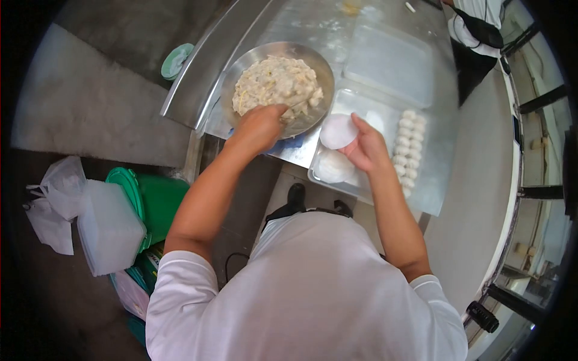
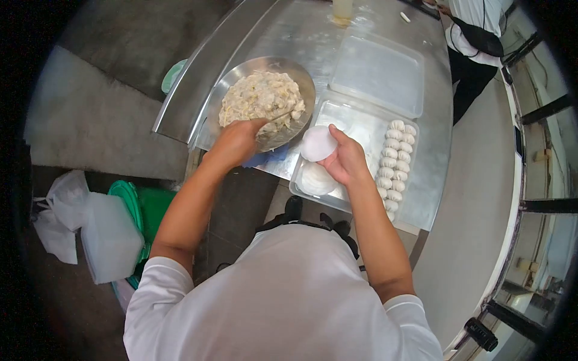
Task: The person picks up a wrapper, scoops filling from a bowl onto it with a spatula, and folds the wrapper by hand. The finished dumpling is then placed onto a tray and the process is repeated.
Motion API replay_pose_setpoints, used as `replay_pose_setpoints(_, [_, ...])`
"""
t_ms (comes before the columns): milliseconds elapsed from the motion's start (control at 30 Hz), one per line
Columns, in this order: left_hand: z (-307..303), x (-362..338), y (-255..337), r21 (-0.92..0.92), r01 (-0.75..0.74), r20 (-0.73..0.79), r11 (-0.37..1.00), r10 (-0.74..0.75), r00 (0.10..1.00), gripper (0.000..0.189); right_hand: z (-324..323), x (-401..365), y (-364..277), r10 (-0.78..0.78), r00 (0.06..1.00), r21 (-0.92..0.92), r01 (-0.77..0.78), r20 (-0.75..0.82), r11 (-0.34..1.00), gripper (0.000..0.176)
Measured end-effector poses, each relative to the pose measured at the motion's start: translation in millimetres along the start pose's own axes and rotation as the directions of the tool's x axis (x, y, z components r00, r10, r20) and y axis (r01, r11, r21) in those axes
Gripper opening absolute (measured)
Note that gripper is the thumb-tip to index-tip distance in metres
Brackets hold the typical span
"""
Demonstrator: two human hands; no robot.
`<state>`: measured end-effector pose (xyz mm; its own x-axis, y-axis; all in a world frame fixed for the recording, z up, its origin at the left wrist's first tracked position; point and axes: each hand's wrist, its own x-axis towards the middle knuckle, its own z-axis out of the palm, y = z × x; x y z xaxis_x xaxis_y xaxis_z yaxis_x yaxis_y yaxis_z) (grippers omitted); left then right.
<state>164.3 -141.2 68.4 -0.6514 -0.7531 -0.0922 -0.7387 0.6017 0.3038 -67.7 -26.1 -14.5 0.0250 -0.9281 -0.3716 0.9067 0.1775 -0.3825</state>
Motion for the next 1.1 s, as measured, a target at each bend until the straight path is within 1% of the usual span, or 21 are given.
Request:
replay_pose_setpoints(100, [7.8, -15.1, -15.1, -0.081, 0.021, 0.004, 0.997, -0.021, 1.000, 0.050, 1.7, 8.2, 2.9, -0.007, 1.000, -0.013, 0.007, -0.013, 1.000, 0.042])
replay_pose_setpoints(167, [14.1, -20.5, -25.6, -0.200, -0.037, -0.019, 0.979, 0.034, 0.999, 0.043, 6.4, 15.2, 6.3, -0.015, 0.998, 0.015, 0.016, -0.053, 1.000, 0.042])
replay_pose_setpoints(200, [14.3, -25.4, -28.1, -0.202, -0.035, -0.023, 0.979, 0.031, 0.999, 0.043, 10.7, 17.5, 7.1, -0.014, 0.999, 0.011, 0.014, -0.051, 1.000, 0.042])
replay_pose_setpoints(267, [15.0, -38.6, -31.0, -0.387, 0.025, 0.049, 0.922, -0.007, 0.999, 0.039, 19.8, 22.9, 9.1, -0.009, 1.000, 0.014, 0.009, -0.028, 1.000, 0.043])
replay_pose_setpoints(300, [14.7, -47.3, -23.1, -0.388, 0.028, 0.050, 0.921, -0.009, 0.999, 0.039, 25.9, 24.2, 10.0, -0.007, 1.000, 0.014, 0.007, -0.029, 1.000, 0.043])
replay_pose_setpoints(367, [12.3, -63.6, 1.4, -0.573, 0.140, 0.083, 0.807, -0.113, 0.990, 0.038, 37.0, 25.4, 8.9, -0.044, 0.997, 0.074, 0.049, -0.069, 0.996, 0.043])
replay_pose_setpoints(400, [14.6, -69.6, 5.4, -0.575, 0.142, 0.086, 0.806, -0.113, 0.990, 0.038, 37.6, 25.2, 8.4, -0.043, 0.996, 0.074, 0.048, -0.073, 0.996, 0.043])
replay_pose_setpoints(467, [18.4, -76.6, 8.5, -0.304, -0.106, -0.130, 0.947, 0.069, 0.989, 0.036, 38.1, 26.1, 6.6, -0.075, 0.987, -0.022, 0.073, -0.144, 0.997, 0.043])
replay_pose_setpoints(500, [14.6, -76.6, 5.2, -0.252, -0.171, -0.170, 0.953, 0.130, 0.977, 0.039, 37.7, 26.9, 5.3, -0.075, 0.986, -0.026, 0.072, -0.148, 0.997, 0.043])
replay_pose_setpoints(533, [8.0, -74.9, 2.4, -0.256, -0.171, -0.169, 0.951, 0.130, 0.977, 0.039, 36.9, 26.9, 3.8, -0.086, 0.982, -0.023, 0.084, -0.171, 0.996, 0.042])
replay_pose_setpoints(600, [-14.0, -68.9, 1.0, -0.409, -0.077, -0.056, 0.909, 0.059, 0.997, 0.038, 33.8, 28.1, 0.5, -0.095, 0.977, -0.023, 0.092, -0.190, 0.995, 0.042])
replay_pose_setpoints(633, [-19.7, -65.6, 5.0, -0.409, -0.032, -0.078, 0.912, 0.000, 0.997, 0.037, 31.2, 29.8, -0.4, -0.074, 0.982, -0.006, 0.074, -0.176, 0.997, 0.041])
replay_pose_setpoints(667, [-12.0, -62.7, 1.2, -0.409, -0.034, -0.079, 0.912, 0.002, 0.997, 0.037, 29.2, 31.2, -0.7, -0.055, 0.985, 0.012, 0.058, -0.164, 0.998, 0.041])
replay_pose_setpoints(733, [4.8, -54.0, -1.2, -0.407, -0.161, -0.146, 0.899, 0.110, 0.983, 0.036, 35.9, 28.0, -0.4, -0.050, 0.987, 0.000, 0.051, -0.150, 0.999, 0.041])
replay_pose_setpoints(767, [11.6, -56.0, 1.2, -0.409, -0.164, -0.144, 0.898, 0.114, 0.983, 0.036, 37.1, 25.8, -0.4, -0.038, 0.990, -0.008, 0.037, -0.135, 0.999, 0.041])
replay_pose_setpoints(833, [6.6, -65.9, 21.3, -0.245, -0.027, 0.001, 0.969, 0.028, 1.000, 0.035, 35.2, 23.5, -0.3, -0.037, 0.988, -0.005, 0.037, -0.150, 0.999, 0.041])
replay_pose_setpoints(867, [3.6, -66.4, 17.4, -0.244, -0.031, 0.003, 0.969, 0.032, 0.999, 0.035, 34.4, 22.9, -0.3, -0.038, 0.986, -0.004, 0.038, -0.163, 0.999, 0.041])
replay_pose_setpoints(933, [-2.2, -68.1, 4.0, -0.386, -0.133, -0.118, 0.913, 0.094, 0.989, 0.035, 36.6, 16.5, -2.0, -0.053, 0.983, 0.014, 0.056, -0.175, 0.998, 0.041])
replay_pose_setpoints(1000, [-1.0, -71.6, 1.4, -0.379, -0.152, -0.139, 0.913, 0.107, 0.985, 0.035, 35.2, 11.7, -4.3, -0.061, 0.982, 0.030, 0.067, -0.181, 0.997, 0.041])
replay_pose_setpoints(1067, [-0.1, -73.9, 2.9, -0.370, -0.164, -0.163, 0.914, 0.110, 0.981, 0.036, 30.4, 8.9, -6.3, -0.035, 0.991, -0.022, 0.032, -0.126, 0.999, 0.042])
replay_pose_setpoints(1100, [-0.2, -73.4, 5.9, -0.300, -0.162, -0.156, 0.940, 0.119, 0.981, 0.036, 29.1, 10.1, -4.8, -0.034, 0.992, -0.021, 0.032, -0.125, 0.999, 0.042])
